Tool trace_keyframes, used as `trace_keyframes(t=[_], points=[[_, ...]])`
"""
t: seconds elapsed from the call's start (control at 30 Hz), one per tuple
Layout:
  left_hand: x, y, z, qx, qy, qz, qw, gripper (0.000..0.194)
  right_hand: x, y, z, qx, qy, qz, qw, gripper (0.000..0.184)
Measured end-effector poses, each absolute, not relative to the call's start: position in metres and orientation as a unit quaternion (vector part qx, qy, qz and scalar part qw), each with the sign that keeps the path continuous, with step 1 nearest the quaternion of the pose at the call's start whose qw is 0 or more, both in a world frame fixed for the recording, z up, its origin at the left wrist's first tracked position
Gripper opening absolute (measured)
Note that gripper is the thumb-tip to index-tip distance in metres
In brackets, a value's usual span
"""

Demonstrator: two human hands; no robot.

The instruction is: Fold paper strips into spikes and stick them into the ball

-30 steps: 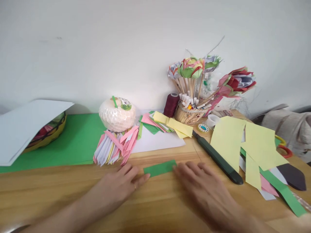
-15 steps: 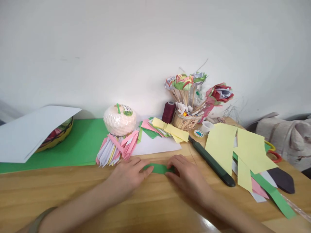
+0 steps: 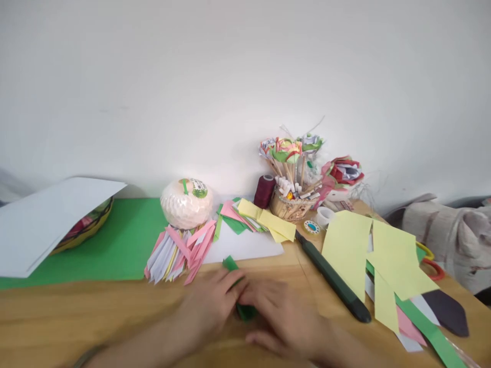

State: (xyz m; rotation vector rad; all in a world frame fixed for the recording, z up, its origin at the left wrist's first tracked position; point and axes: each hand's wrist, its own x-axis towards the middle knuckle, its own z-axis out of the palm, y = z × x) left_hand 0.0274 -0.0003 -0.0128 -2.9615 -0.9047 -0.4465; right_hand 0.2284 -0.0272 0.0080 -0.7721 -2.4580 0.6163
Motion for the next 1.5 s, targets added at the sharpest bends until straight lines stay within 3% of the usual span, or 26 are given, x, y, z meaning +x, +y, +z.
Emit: trace_keyframes(t=[0.07, 0.17, 0.23, 0.33, 0.53, 0.9, 1.13, 1.3, 1.43, 1.5], points=[[0.023, -0.003, -0.02, -0.944, -0.273, -0.183, 0.029, 0.035, 0.231, -0.025, 0.007, -0.257, -0.906, 0.248, 0.228, 0.038], [0.02, -0.006, -0.026, -0.941, -0.255, -0.215, 0.051, 0.037, 0.233, -0.029, 0.003, -0.272, -0.9, 0.281, 0.193, 0.026], [0.022, -0.007, -0.027, -0.943, -0.247, -0.217, 0.04, 0.039, 0.234, -0.032, 0.001, -0.281, -0.891, 0.293, 0.202, 0.028], [0.025, -0.006, -0.024, -0.947, -0.245, -0.205, -0.024, 0.044, 0.235, -0.034, -0.002, -0.298, -0.88, 0.275, 0.247, 0.037], [0.026, -0.001, -0.014, -0.929, -0.274, -0.206, -0.14, 0.053, 0.234, -0.033, -0.007, -0.319, -0.891, 0.184, 0.265, 0.026], [-0.008, -0.035, -0.01, -0.947, -0.254, -0.182, -0.076, 0.039, 0.221, -0.034, -0.008, -0.312, -0.904, 0.153, 0.249, 0.011], [-0.021, -0.045, -0.019, -0.963, -0.221, -0.152, -0.03, 0.032, 0.214, -0.048, 0.002, -0.297, -0.918, 0.126, 0.228, 0.02], [-0.021, -0.064, -0.01, -0.964, -0.252, -0.079, 0.026, 0.04, 0.21, -0.059, 0.01, -0.298, -0.923, 0.122, 0.21, 0.015], [-0.024, -0.074, -0.003, -0.964, -0.264, -0.038, 0.006, 0.048, 0.215, -0.053, 0.013, -0.292, -0.93, 0.118, 0.188, 0.04], [-0.024, -0.077, -0.002, -0.96, -0.277, -0.041, -0.006, 0.052, 0.217, -0.051, 0.012, -0.288, -0.934, 0.11, 0.182, 0.038]])
